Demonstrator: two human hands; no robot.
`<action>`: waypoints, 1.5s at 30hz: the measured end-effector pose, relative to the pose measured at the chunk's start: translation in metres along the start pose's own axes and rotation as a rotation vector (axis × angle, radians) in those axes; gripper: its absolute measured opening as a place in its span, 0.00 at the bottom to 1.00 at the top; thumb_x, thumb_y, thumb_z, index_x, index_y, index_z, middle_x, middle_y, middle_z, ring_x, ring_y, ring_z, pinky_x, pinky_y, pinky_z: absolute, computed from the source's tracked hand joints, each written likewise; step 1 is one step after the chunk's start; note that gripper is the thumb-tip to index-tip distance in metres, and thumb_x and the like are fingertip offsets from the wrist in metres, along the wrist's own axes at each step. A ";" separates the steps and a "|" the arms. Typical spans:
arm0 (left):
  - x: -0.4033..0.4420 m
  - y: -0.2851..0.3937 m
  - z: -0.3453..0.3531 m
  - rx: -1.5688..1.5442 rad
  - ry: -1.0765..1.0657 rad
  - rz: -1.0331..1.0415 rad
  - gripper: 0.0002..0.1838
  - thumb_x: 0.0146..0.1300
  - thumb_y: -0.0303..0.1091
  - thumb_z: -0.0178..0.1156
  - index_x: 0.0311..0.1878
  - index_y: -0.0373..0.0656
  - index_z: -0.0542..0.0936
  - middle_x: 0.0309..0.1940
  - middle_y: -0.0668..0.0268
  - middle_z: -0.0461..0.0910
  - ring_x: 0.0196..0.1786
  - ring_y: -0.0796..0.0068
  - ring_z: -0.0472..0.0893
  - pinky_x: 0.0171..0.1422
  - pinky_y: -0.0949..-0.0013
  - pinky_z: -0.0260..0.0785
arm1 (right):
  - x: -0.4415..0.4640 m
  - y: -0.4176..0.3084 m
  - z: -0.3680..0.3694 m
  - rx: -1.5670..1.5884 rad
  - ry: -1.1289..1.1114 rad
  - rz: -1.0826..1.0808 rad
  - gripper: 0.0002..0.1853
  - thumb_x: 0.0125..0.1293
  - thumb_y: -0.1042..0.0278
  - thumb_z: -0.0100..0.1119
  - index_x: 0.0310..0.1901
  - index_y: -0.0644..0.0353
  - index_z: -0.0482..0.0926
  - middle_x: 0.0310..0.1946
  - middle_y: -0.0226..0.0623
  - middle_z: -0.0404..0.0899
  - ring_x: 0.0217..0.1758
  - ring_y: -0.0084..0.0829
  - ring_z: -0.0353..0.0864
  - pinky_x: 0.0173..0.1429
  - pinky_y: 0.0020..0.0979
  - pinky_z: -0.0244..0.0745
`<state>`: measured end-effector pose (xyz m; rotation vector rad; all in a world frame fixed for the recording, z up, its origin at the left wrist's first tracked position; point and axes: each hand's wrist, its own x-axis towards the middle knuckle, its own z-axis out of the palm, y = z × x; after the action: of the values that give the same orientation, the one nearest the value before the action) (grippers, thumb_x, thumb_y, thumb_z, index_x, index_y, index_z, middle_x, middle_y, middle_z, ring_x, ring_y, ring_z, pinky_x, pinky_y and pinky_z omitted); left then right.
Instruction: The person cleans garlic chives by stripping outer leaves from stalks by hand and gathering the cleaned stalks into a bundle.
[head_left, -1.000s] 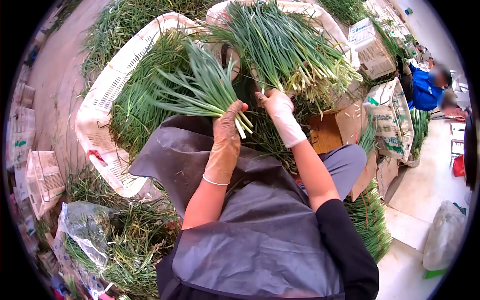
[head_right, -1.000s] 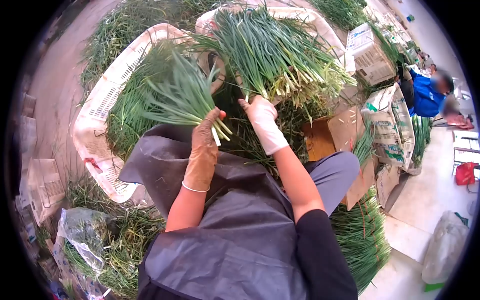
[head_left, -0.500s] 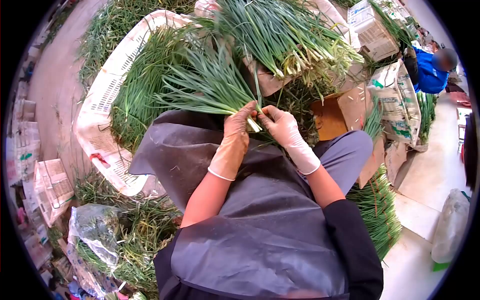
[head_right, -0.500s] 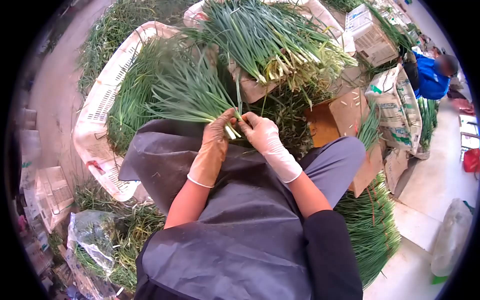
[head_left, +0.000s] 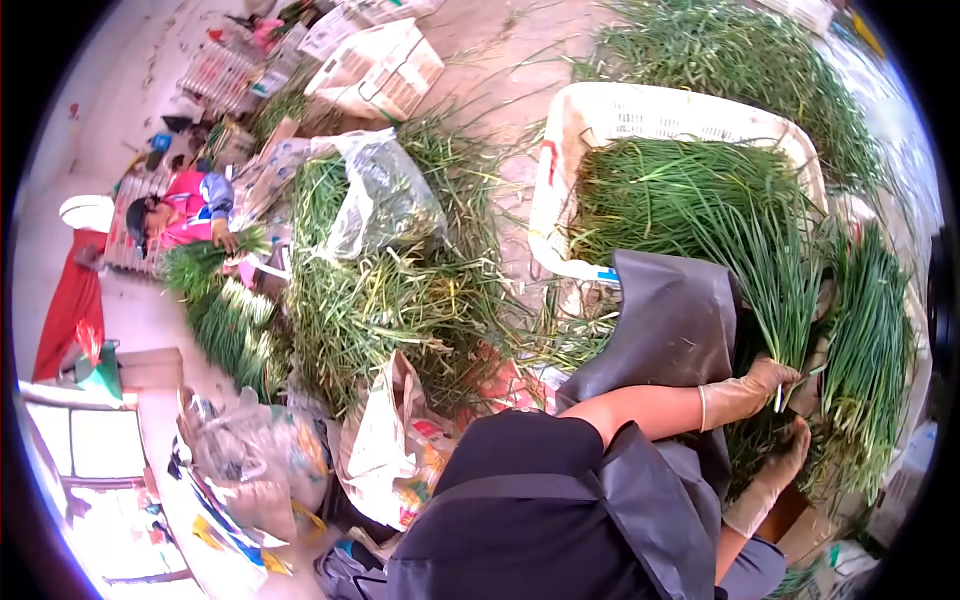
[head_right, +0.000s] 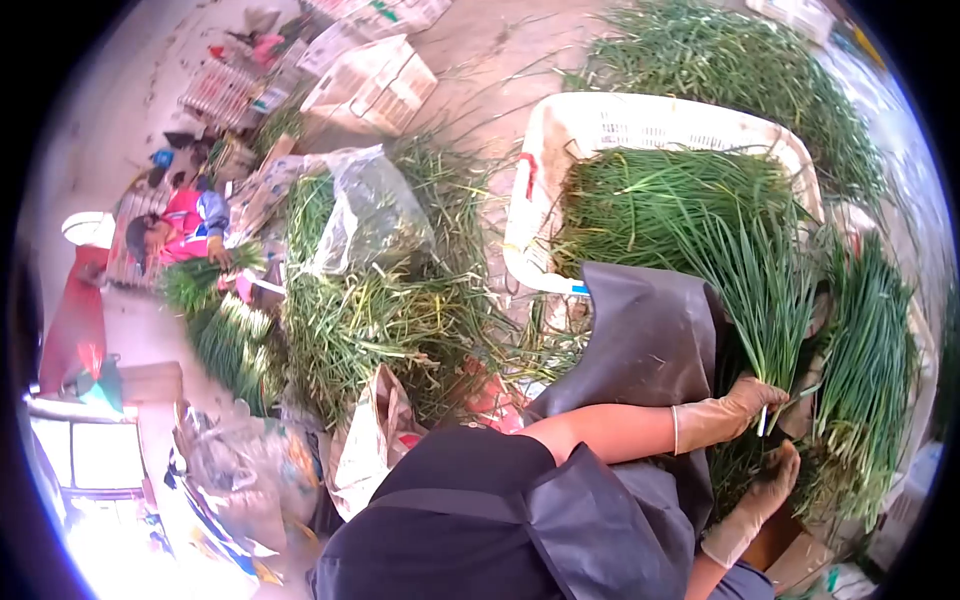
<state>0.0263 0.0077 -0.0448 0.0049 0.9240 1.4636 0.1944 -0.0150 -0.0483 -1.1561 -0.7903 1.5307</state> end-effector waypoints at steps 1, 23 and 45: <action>0.004 0.005 0.000 -0.008 0.009 0.012 0.09 0.45 0.30 0.68 0.19 0.38 0.78 0.17 0.67 0.75 0.20 0.76 0.72 0.27 0.71 0.63 | -0.008 -0.003 -0.012 -0.061 -0.027 0.001 0.09 0.64 0.65 0.55 0.41 0.60 0.76 0.35 0.28 0.76 0.35 0.19 0.71 0.42 0.19 0.64; -0.013 -0.002 -0.033 0.104 0.007 -0.113 0.08 0.45 0.27 0.66 0.29 0.38 0.78 0.25 0.66 0.77 0.29 0.71 0.76 0.35 0.71 0.68 | 0.047 -0.094 0.057 0.075 0.283 -0.335 0.08 0.61 0.71 0.57 0.41 0.62 0.73 0.30 0.31 0.74 0.31 0.21 0.72 0.35 0.22 0.67; -0.020 0.018 -0.014 0.058 -0.068 -0.186 0.08 0.54 0.27 0.62 0.36 0.35 0.79 0.26 0.66 0.78 0.24 0.78 0.76 0.28 0.78 0.71 | 0.023 -0.037 0.079 -0.557 -0.282 0.248 0.19 0.61 0.52 0.59 0.40 0.63 0.76 0.31 0.28 0.77 0.35 0.19 0.72 0.42 0.22 0.67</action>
<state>0.0072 -0.0136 -0.0348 0.0114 0.8874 1.2569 0.1319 0.0227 0.0049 -1.4992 -1.3657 1.7601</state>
